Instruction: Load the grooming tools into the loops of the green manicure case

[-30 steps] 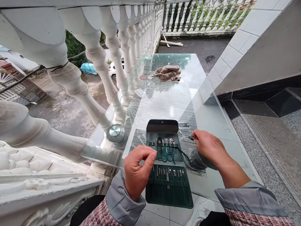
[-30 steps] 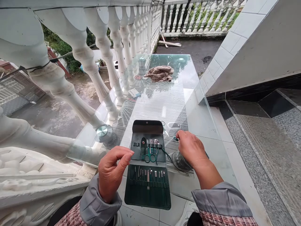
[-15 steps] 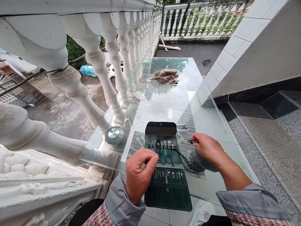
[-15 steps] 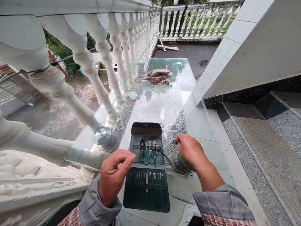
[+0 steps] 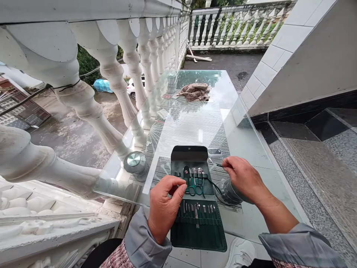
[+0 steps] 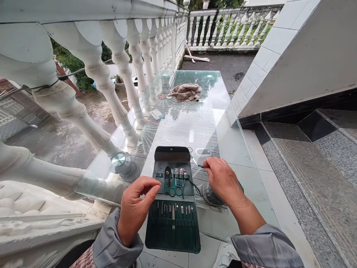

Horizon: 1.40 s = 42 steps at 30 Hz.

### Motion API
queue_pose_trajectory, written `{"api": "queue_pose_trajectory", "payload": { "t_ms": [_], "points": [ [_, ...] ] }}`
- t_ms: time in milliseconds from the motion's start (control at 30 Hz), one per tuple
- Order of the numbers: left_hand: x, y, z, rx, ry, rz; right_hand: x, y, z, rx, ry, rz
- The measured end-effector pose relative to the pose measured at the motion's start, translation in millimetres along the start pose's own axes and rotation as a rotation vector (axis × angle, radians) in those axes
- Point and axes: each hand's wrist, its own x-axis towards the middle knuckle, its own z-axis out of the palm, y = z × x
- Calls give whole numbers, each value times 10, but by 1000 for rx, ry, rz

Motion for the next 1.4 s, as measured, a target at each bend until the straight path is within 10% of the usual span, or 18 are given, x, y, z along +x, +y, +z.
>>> {"api": "queue_pose_trajectory", "payload": {
  "t_ms": [233, 567, 1400],
  "points": [
    [-128, -66, 48, 299, -66, 380, -344, -692, 87, 411, 324, -533],
    [-179, -106, -187, 583, -244, 1021, -530, -758, 250, 392, 355, -615],
    [-200, -436, -44, 942, -275, 945, -581, -738, 348, 291, 261, -619]
  ]
}}
